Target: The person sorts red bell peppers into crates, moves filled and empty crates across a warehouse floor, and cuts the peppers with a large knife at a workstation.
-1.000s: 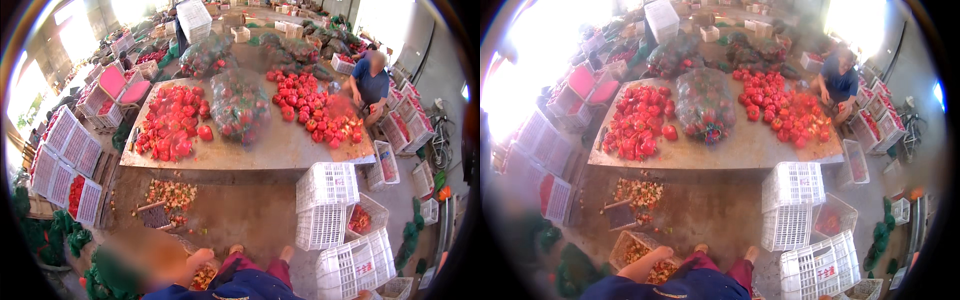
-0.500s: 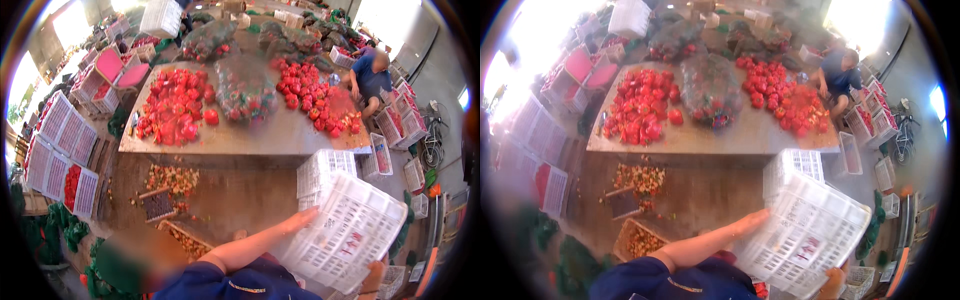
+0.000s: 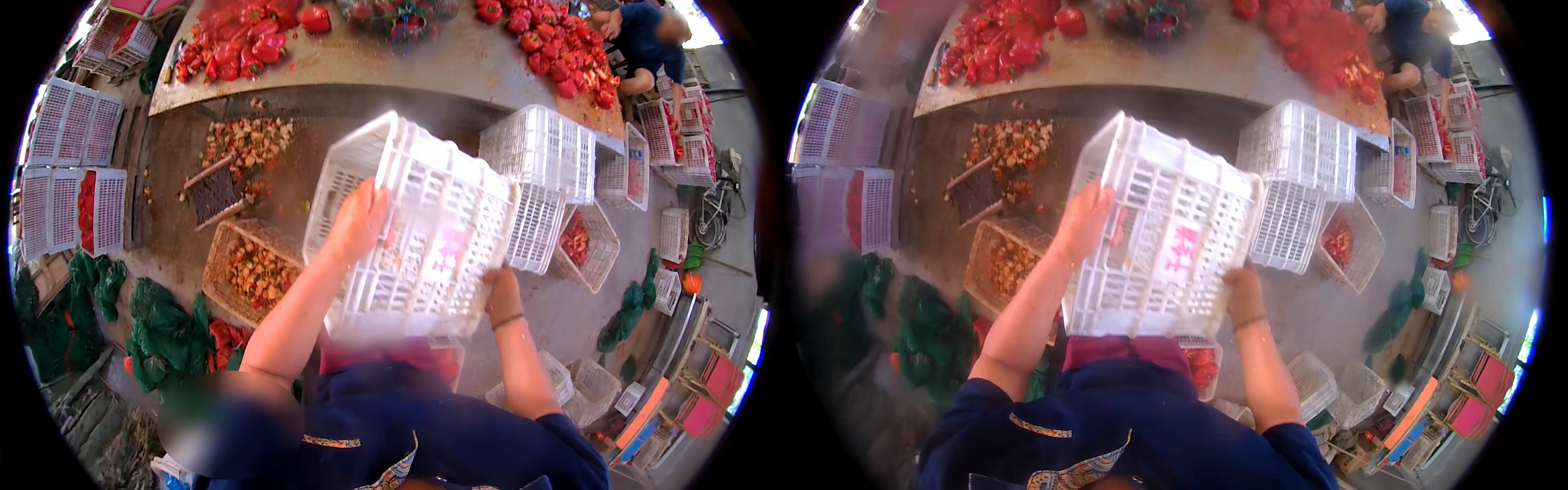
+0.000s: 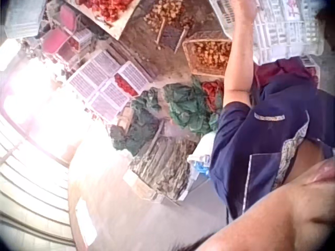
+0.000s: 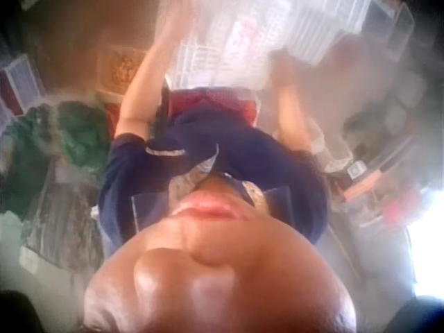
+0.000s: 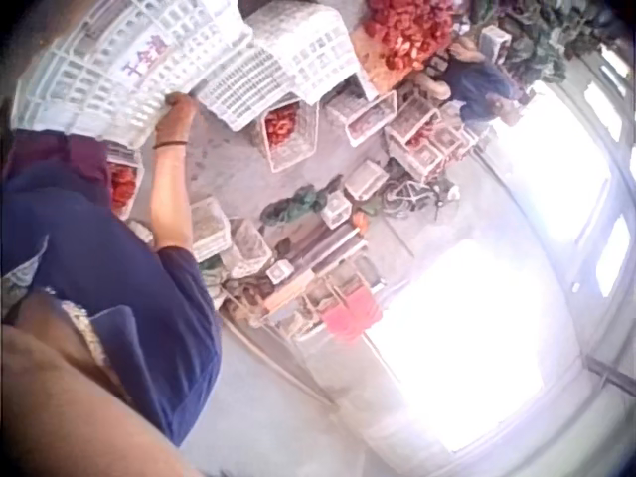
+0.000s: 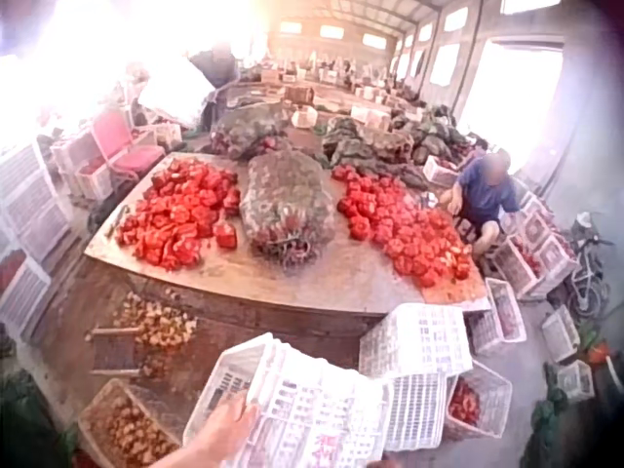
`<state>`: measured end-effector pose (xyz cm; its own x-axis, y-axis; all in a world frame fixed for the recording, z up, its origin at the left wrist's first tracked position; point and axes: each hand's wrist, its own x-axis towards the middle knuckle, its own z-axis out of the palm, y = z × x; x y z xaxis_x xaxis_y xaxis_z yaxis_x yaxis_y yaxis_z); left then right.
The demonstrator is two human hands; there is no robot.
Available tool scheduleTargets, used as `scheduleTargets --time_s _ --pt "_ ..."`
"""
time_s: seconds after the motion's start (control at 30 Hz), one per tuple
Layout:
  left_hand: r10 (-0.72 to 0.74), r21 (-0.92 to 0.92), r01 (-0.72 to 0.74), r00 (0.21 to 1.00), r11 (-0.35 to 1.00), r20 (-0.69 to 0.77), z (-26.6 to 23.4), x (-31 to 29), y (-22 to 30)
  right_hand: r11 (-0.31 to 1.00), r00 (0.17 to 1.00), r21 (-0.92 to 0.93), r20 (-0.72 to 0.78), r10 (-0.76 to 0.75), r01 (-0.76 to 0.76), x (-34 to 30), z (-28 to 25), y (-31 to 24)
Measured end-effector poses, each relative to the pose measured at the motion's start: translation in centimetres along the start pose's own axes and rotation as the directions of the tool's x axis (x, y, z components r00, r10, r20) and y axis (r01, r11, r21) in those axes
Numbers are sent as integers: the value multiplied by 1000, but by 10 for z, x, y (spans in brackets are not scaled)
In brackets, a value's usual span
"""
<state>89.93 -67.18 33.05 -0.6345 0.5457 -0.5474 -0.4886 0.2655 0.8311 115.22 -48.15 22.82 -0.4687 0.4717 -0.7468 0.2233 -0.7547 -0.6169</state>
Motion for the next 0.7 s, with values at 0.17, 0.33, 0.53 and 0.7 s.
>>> scheduleTargets --time_s 0.17,0.33,0.53,0.7 --pt "68 427 -9 990 904 -123 29 69 -34 730 956 -651 -26 -293 206 100 -3 29" --pt "205 662 -132 978 738 -33 43 156 -147 435 861 -816 142 -488 381 87 36 81" --pt "-68 677 -40 989 735 132 56 72 -213 254 1000 -967 24 12 20 13 -34 130" --pt "-372 910 87 925 406 77 -54 3 -301 509 990 -857 -127 -60 -79 -12 -93 143"
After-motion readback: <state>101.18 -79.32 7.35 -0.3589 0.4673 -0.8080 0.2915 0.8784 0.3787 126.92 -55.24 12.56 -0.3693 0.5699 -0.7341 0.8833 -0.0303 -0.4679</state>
